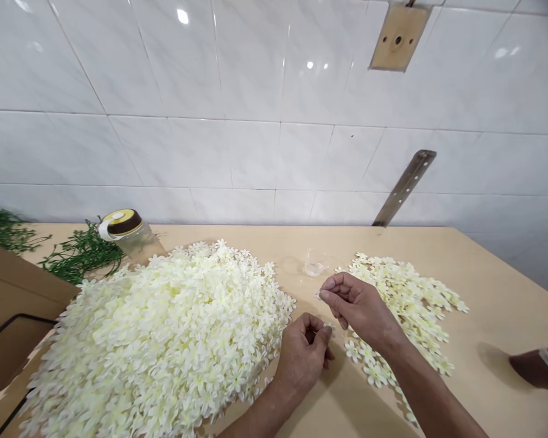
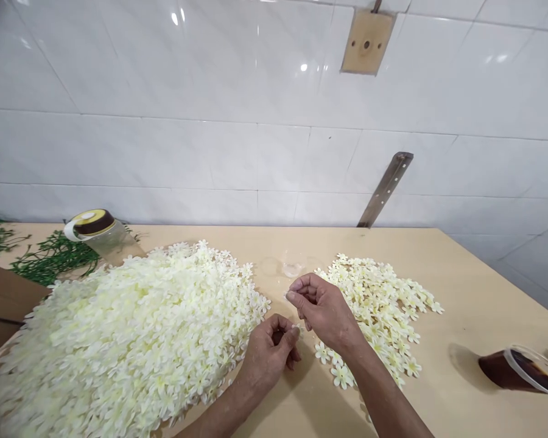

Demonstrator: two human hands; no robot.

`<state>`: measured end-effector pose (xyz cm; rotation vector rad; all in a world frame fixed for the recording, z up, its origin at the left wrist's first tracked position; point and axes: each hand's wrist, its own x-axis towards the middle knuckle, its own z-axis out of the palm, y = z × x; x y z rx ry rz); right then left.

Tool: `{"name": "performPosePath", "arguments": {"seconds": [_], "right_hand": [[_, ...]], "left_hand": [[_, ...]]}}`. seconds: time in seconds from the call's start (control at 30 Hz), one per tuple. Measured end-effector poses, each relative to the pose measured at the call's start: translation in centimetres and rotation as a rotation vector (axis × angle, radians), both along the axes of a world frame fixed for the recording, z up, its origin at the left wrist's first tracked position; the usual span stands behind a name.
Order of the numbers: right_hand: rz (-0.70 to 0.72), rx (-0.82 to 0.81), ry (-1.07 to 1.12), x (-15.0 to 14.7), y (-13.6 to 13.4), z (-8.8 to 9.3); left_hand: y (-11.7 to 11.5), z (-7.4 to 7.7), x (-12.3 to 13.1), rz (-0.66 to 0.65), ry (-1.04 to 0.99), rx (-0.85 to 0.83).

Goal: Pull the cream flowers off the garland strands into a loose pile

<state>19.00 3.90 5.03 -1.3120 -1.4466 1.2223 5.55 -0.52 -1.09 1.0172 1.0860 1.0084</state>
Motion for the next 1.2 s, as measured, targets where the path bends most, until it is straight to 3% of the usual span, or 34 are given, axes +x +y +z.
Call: {"name": "performPosePath", "arguments": {"seconds": [0.3,0.63,0.9,1.03,1.2], "right_hand": [[0.048,0.001,-0.063,-3.2,0.3,-0.3],[0.078,-0.047,-0.011,-3.4,-0.1,-0.2],[0.138,-0.041,-0.104,-4.5,0.0,0.9],[0.272,0.081,-0.173,-6.5,0.3,1.5],[0.433,0.324,-0.273,-9.1,0.5,1.7]], "left_hand": [[0.1,-0.4,0.1,0.002,-0.05,0.027],[0.1,0.1,0.1,-0.009,-0.044,0.031],[-0.1,-0.1,0.0,0.008,-0.02,0.028],[0.1,-0.3,0.2,0.051,-0.023,0.007],[0.8,-0.8,1.0,0.193,-0.204,-0.106]]}}
